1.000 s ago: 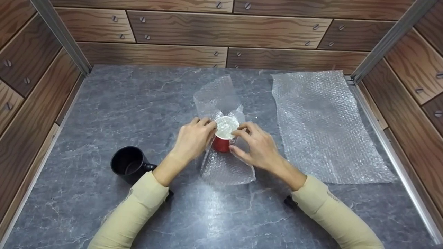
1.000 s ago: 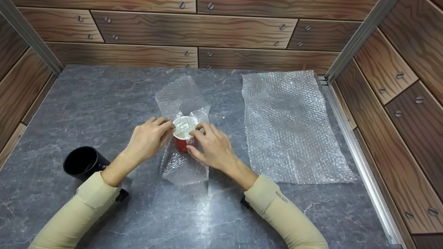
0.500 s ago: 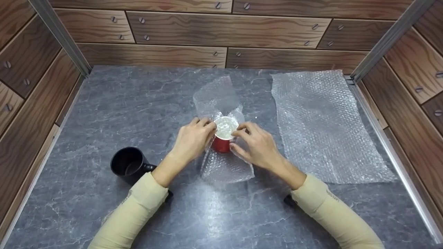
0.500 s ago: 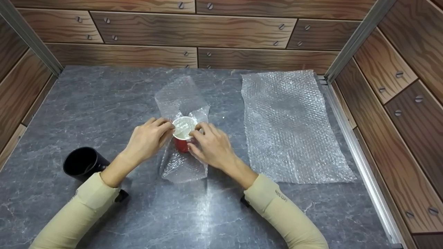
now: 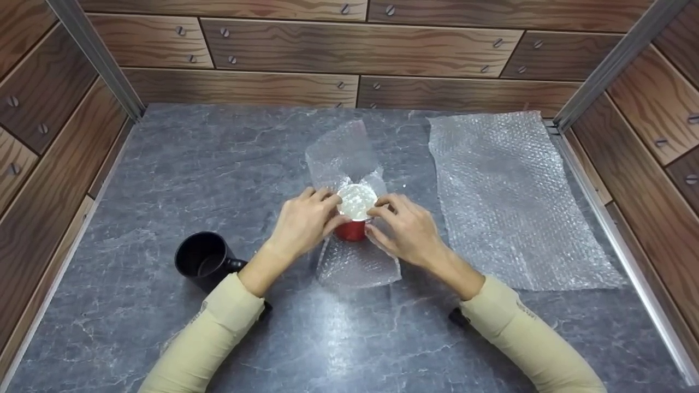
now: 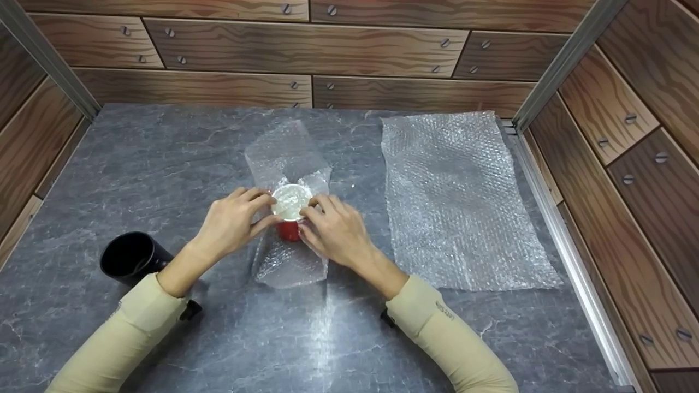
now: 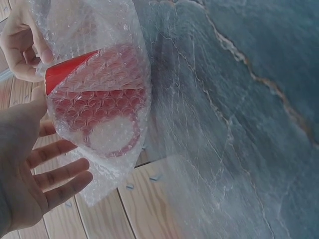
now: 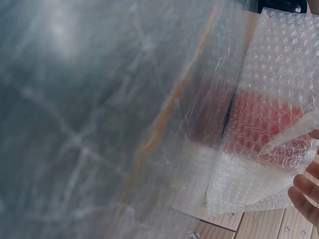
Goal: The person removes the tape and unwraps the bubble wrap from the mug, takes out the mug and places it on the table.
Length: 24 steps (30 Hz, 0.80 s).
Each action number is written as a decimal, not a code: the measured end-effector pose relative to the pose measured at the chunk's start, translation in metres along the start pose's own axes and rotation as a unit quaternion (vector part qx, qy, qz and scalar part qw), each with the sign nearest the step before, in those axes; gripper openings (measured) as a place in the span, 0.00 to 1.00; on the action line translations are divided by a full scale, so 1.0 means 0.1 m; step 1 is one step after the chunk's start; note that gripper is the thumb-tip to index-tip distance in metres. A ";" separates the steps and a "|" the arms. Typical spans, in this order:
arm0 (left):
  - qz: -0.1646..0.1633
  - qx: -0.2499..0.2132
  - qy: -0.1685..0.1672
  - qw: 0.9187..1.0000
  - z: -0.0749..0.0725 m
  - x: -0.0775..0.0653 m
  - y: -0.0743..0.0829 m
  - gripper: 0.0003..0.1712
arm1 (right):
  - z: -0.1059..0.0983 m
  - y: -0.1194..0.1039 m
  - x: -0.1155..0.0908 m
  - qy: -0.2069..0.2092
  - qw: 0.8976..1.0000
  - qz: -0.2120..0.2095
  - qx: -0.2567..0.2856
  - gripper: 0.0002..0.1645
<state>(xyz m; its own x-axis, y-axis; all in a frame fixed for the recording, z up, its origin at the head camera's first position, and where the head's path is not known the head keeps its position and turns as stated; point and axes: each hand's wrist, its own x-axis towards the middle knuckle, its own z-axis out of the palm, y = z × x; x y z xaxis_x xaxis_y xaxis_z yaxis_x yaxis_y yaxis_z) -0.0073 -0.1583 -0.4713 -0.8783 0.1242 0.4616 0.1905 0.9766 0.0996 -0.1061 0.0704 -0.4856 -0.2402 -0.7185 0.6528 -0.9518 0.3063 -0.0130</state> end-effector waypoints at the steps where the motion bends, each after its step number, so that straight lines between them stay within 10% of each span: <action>1: 0.000 0.000 -0.002 1.000 0.00 0.00 0.00 0.26 | 0.00 0.00 0.00 0.003 1.000 -0.001 -0.001 0.13; 24: 0.002 0.000 0.010 1.000 0.02 0.00 0.00 0.27 | -0.04 0.08 -0.11 0.054 0.993 0.037 0.097 0.12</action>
<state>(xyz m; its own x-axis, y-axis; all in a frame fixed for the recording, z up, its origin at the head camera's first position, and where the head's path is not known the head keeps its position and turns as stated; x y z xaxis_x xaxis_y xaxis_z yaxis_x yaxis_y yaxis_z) -0.0082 -0.1580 -0.4726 -0.8684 0.1248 0.4799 0.1944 0.9760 0.0981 -0.1102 0.0833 -0.4897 -0.2997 -0.6238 0.7219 -0.9534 0.2232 -0.2030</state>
